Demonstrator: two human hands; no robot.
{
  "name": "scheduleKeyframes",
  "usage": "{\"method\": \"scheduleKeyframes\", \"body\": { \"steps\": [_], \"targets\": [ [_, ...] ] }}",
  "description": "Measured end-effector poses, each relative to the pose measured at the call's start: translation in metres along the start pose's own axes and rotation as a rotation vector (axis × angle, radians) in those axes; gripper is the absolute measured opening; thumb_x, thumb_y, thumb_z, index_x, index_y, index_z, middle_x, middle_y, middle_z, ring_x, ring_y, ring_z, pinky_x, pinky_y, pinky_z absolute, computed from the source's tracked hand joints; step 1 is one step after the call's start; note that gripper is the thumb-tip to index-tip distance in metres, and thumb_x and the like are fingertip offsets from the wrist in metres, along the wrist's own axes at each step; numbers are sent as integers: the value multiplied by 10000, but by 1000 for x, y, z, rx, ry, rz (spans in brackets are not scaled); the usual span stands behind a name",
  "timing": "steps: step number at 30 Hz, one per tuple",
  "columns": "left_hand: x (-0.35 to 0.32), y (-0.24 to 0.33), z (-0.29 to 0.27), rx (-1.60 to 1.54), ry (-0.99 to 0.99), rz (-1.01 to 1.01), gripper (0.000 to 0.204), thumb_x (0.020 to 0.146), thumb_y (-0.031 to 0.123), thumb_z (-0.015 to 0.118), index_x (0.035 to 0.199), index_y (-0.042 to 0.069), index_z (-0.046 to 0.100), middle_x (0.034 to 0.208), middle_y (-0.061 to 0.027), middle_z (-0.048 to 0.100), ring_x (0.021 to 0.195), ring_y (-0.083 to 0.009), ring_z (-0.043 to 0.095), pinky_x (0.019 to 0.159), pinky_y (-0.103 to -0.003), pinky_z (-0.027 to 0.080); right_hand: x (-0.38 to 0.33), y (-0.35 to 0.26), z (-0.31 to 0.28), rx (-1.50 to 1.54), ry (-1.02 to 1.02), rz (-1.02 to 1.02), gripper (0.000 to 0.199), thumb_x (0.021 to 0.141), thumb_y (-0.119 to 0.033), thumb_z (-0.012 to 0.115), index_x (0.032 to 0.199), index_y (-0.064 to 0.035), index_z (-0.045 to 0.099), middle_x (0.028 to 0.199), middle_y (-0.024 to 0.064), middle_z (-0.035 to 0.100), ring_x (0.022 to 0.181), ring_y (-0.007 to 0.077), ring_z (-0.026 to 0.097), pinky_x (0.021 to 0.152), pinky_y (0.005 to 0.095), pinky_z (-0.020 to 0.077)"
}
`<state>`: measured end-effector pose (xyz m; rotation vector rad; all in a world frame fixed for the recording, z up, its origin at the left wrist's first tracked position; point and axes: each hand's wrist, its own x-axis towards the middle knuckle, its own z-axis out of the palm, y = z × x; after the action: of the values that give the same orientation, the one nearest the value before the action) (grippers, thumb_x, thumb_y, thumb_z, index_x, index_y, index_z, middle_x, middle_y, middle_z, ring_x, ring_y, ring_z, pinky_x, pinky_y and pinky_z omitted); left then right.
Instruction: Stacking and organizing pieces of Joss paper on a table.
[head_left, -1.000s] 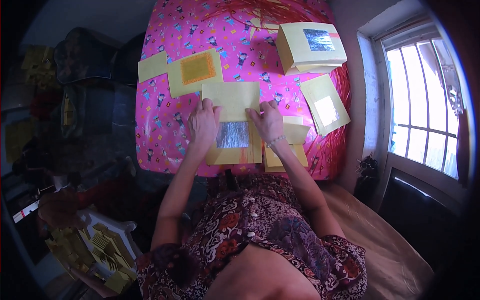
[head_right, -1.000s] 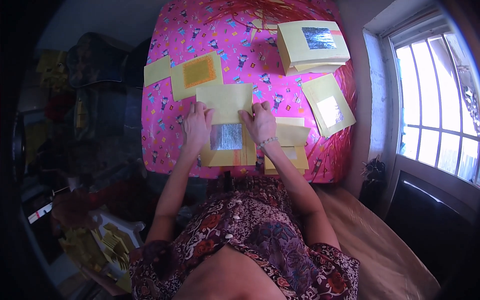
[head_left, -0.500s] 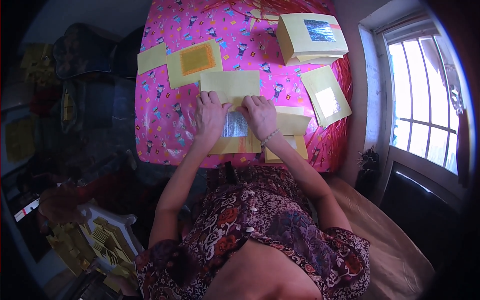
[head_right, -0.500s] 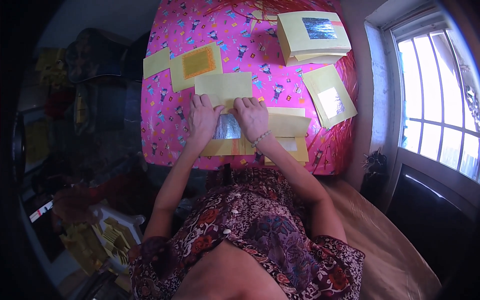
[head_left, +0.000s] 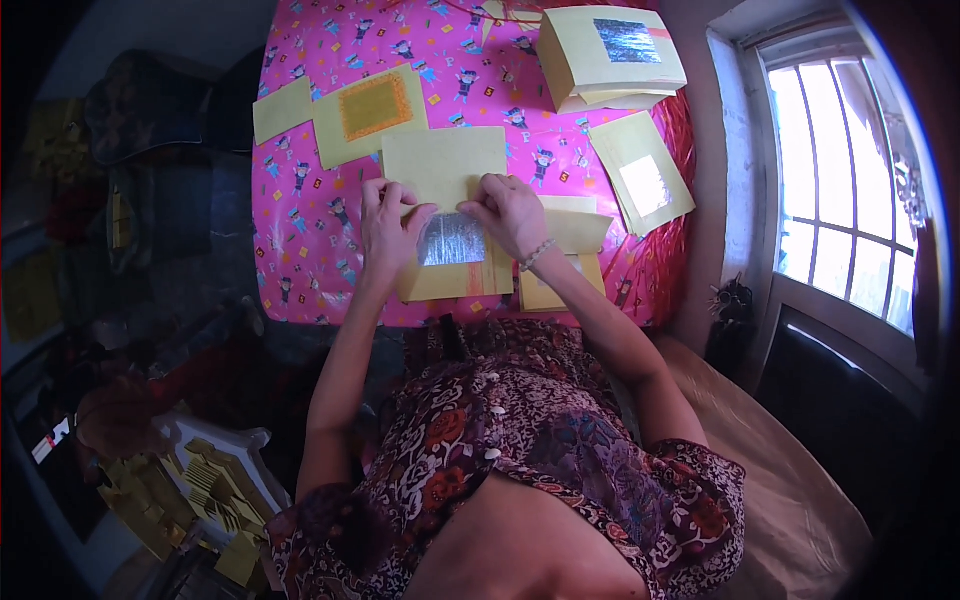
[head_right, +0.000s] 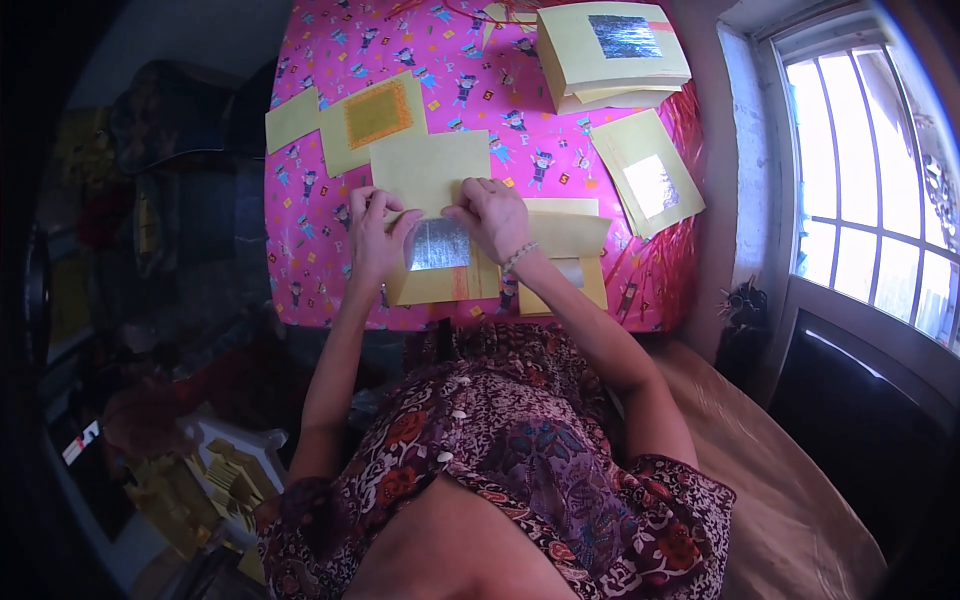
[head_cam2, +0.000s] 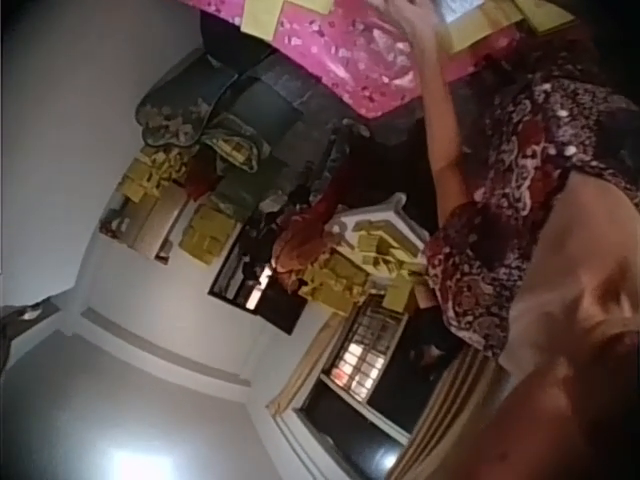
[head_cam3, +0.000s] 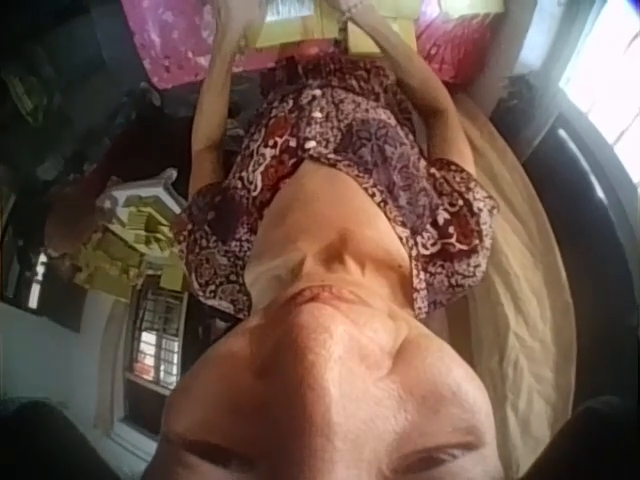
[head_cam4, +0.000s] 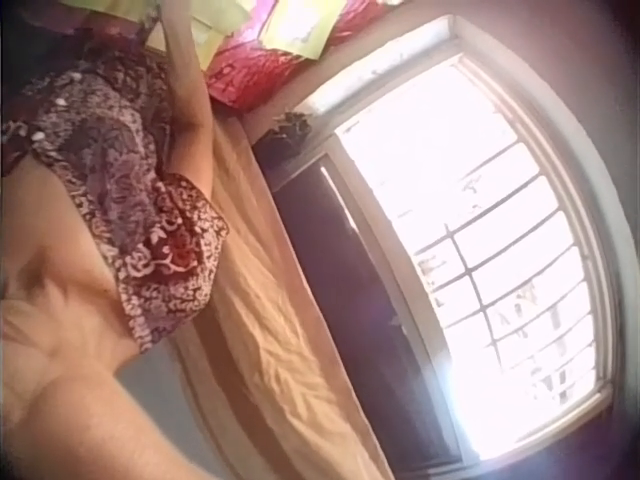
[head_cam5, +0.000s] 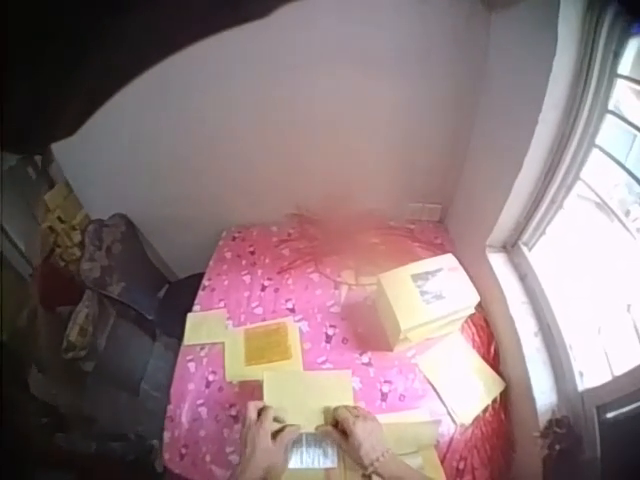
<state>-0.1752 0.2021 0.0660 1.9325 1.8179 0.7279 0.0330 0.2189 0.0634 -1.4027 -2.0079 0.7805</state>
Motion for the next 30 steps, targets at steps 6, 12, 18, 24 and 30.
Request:
{"method": "scheduleKeyframes", "body": {
  "steps": [6, 12, 18, 24, 30],
  "targets": [
    [3, -9, -6, -177, -39, 11, 275, 715, 146, 822, 857, 43, 610, 987, -103, 496, 983, -291, 534, 819, -403, 456, -1, 1, 2, -25, 7, -1, 253, 781, -232, 736, 791, -70, 542, 758, 75, 598, 762, 275, 600, 692, 399, 471],
    [5, -16, -10, -267, -58, -14, 189, 742, 100, 800, 852, 43, 657, 956, -64, 496, 835, -183, 537, 720, -319, 471, 0, 2, 0, -31, 5, -6, 251, 794, -234, 727, 801, -70, 538, 763, 80, 594, 771, 283, 598, 698, 397, 472],
    [2, -45, -3, -453, -58, -48, 134, 773, 17, 754, 888, 45, 691, 930, -20, 465, 672, -77, 469, 584, -223, 421, 2, 6, 6, -98, -4, -50, 261, 818, -273, 704, 846, -74, 538, 812, 91, 605, 805, 290, 601, 720, 406, 480],
    [-4, -44, 2, -614, -19, -131, 204, 789, 27, 752, 938, 18, 612, 888, -22, 474, 619, -68, 456, 554, -222, 405, 2, -5, -1, -142, 70, -120, 330, 800, -334, 720, 953, -97, 549, 796, 74, 612, 803, 278, 628, 701, 397, 497],
    [5, -10, -16, -6, 134, -191, 492, 784, 436, 765, 1018, 72, 530, 701, -81, 559, 611, -285, 589, 587, -433, 468, 16, -7, -5, -603, -75, -427, 259, 835, -340, 653, 926, -118, 557, 864, 40, 521, 819, 193, 571, 720, 347, 430]
  ]
}}
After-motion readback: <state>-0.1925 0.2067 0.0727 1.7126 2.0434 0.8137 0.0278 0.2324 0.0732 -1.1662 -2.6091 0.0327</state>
